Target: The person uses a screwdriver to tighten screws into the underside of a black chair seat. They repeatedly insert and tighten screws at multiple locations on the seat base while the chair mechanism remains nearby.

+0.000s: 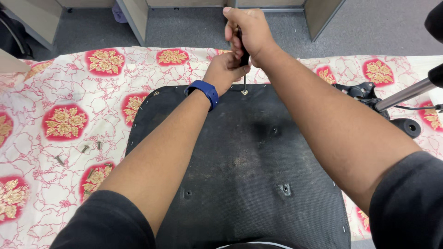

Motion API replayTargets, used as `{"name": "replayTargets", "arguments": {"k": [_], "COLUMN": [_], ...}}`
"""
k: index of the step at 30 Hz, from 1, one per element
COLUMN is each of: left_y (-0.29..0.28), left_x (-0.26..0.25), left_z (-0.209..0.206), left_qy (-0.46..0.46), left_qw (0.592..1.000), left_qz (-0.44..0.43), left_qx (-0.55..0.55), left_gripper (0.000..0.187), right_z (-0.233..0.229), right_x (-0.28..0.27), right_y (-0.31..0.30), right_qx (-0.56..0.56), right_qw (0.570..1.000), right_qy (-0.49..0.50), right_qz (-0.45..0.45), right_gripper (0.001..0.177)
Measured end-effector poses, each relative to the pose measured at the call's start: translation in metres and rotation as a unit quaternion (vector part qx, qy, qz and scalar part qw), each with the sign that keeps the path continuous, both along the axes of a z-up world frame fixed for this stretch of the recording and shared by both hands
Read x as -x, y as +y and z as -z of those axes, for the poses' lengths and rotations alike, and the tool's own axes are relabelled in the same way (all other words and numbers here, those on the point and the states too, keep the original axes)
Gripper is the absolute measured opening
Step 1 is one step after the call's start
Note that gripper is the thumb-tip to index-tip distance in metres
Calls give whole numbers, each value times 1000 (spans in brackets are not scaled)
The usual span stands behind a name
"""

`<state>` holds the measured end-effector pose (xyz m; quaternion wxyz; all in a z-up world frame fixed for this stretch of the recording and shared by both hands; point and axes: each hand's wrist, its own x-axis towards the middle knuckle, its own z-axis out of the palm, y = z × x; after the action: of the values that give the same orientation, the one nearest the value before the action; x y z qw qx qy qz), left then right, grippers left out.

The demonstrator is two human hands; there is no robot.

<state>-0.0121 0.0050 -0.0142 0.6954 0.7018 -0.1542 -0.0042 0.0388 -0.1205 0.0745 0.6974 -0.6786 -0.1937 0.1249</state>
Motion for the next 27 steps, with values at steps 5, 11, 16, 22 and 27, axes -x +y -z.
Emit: {"name": "replayTargets", "arguments": {"k": [5,11,16,22,27], "left_y": [-10,-13,-15,-23,-21], "left_x": [3,3,-1,-2,3], "left_z": [-4,-8,-4,-8,-12], "left_qy": [103,87,14,94,82], "left_qw": [993,993,998,991,991], "left_qz": [-48,-69,-42,-92,-102], "left_qx": [-7,-24,35,-17,-21], "left_gripper": [25,33,36,27,29], "right_z": [-2,-1,-10,-6,-2], "right_x": [5,5,-7,-31,-22], "right_y": [-16,-20,-35,-24,-14], "right_qx": [-22,-48,-39,55,-18], "right_qw": [999,998,993,996,997], "right_qy": [-1,-40,40,-49,-53], "right_qz": [-26,19,-101,-54,59], "right_gripper": [41,31,28,25,15]}}
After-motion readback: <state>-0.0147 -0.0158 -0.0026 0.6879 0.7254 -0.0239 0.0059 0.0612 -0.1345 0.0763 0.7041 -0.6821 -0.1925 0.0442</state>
